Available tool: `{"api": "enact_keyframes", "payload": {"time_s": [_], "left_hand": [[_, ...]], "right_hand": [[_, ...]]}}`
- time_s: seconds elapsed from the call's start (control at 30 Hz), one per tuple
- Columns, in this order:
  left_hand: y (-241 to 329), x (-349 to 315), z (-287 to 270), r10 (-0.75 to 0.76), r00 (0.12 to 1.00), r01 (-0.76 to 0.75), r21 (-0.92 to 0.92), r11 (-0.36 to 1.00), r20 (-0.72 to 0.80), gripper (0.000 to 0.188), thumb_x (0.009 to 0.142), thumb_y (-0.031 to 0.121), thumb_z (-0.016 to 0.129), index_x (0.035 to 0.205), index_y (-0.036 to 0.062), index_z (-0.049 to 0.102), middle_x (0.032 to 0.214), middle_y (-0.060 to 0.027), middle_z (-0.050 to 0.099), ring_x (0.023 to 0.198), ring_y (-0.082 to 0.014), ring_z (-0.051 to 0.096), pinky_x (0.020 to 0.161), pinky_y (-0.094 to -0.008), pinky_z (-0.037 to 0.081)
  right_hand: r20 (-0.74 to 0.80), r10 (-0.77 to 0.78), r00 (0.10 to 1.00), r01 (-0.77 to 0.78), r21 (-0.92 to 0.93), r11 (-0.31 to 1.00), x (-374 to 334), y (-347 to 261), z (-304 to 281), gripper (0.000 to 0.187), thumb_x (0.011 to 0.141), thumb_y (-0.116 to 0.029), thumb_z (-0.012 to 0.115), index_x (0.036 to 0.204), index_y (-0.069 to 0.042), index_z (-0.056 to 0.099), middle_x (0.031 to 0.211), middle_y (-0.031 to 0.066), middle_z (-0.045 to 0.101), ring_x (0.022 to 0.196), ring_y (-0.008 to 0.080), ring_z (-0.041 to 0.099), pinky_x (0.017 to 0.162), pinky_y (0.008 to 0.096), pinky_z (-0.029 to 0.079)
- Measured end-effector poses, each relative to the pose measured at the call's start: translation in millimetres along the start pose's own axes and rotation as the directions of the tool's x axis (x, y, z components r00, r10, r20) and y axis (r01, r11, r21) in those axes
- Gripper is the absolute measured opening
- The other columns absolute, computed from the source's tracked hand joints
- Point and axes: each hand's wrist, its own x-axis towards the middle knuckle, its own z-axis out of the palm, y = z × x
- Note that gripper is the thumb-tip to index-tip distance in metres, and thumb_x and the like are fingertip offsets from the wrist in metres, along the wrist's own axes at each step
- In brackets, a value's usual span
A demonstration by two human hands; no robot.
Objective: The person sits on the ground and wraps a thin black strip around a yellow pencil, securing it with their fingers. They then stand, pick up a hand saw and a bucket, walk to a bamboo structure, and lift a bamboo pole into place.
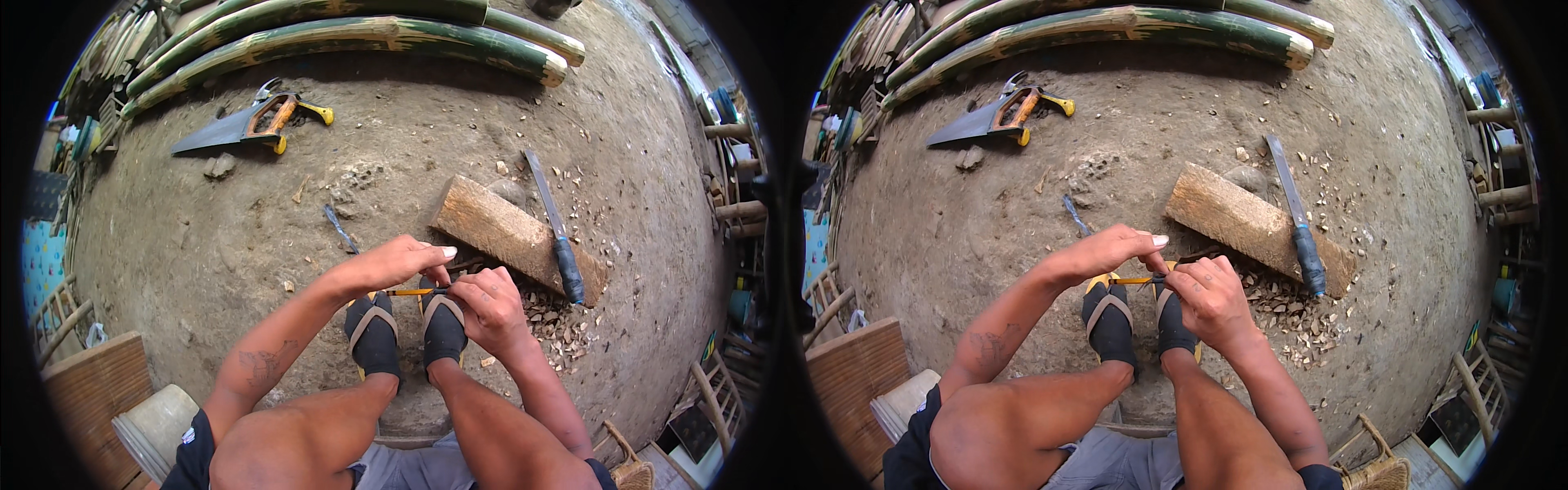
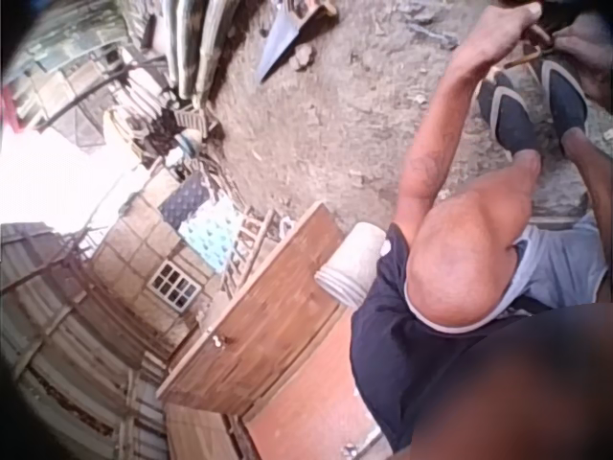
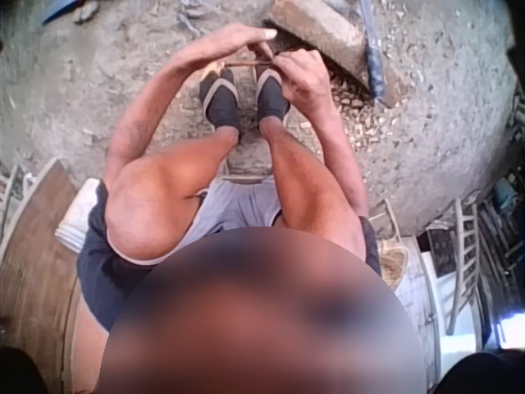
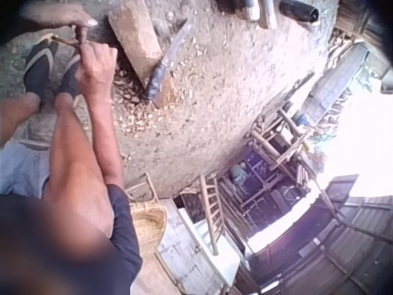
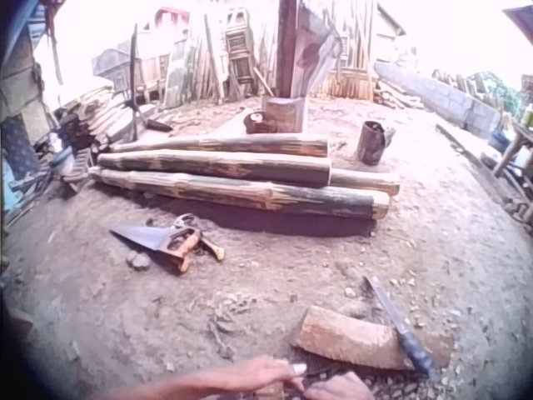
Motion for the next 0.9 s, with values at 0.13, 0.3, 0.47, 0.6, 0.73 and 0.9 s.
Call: {"api": "enact_keyframes", "payload": {"time_s": [0.13,0.3,0.47,0.6,0.73,0.9], "left_hand": [[10.6,5.1,-3.5,-0.038,0.990,-0.008,0.329,0.944,0.134,0.040,0.096,0.041,0.070,0.092,0.0022,0.078,0.080,-0.0026,0.071,0.077,-0.0099,0.062,0.071,-0.0281,0.050],[16.6,5.3,-7.0,0.096,0.977,-0.152,0.298,0.942,0.192,0.034,0.085,0.033,0.080,0.089,-0.0002,0.076,0.074,-0.0027,0.071,0.070,-0.0073,0.061,0.062,-0.0286,0.049],[15.9,-3.7,5.6,0.026,0.995,0.025,0.491,0.871,-0.096,0.020,0.089,0.019,0.073,0.086,-0.0008,0.075,0.073,-0.0023,0.071,0.063,-0.0087,0.061,0.059,-0.0296,0.049],[8.6,-12.9,30.8,-0.043,0.966,0.047,0.009,0.999,-0.255,0.017,0.090,0.014,0.068,0.087,-0.0016,0.075,0.069,-0.0068,0.071,0.060,-0.0115,0.064,0.056,-0.0304,0.051],[-2.8,-25.4,61.2,0.002,0.941,-0.113,-0.310,0.944,-0.337,0.020,0.097,0.017,0.066,0.096,-0.0013,0.074,0.074,-0.0028,0.069,0.054,-0.0053,0.059,0.045,-0.0200,0.043],[-6.9,-23.9,69.3,0.044,0.935,-0.165,-0.321,0.933,-0.353,0.022,0.099,0.018,0.065,0.105,-0.0015,0.074,0.076,-0.0025,0.069,0.055,-0.0052,0.060,0.045,-0.0200,0.044]], "right_hand": [[0.009,-0.022,1.000,0.023,-0.040,0.999,-1.0,-1.2,3.5,0.023,0.072,0.004,0.070,0.093,-0.005,0.067,0.091,0.0057,0.067,0.078,0.0233,0.062,0.069,0.0372,0.043],[-0.017,0.005,1.000,-0.005,-0.028,1.000,-3.4,-6.7,6.0,0.023,0.073,0.004,0.071,0.094,-0.005,0.066,0.090,0.0065,0.068,0.077,0.0239,0.063,0.068,0.0363,0.044],[-0.096,0.092,0.991,-0.095,-0.025,0.995,-4.9,-8.9,10.3,0.019,0.078,0.002,0.073,0.093,-0.005,0.065,0.088,0.0066,0.069,0.078,0.0247,0.064,0.068,0.0366,0.045],[-0.157,0.103,0.982,-0.112,-0.050,0.992,-7.5,-12.4,17.4,0.018,0.078,0.002,0.074,0.092,-0.005,0.064,0.086,0.0069,0.069,0.076,0.0251,0.066,0.066,0.0365,0.049],[-0.230,0.164,0.959,-0.165,0.012,0.986,-12.5,-20.8,21.5,0.020,0.078,0.002,0.075,0.093,-0.005,0.064,0.084,0.0088,0.069,0.070,0.0268,0.068,0.060,0.0364,0.053],[-0.187,0.276,0.943,-0.273,0.041,0.961,-14.4,-26.8,13.6,0.016,0.083,0.004,0.070,0.096,-0.003,0.063,0.085,0.0122,0.069,0.069,0.0300,0.069,0.057,0.0364,0.054]]}}
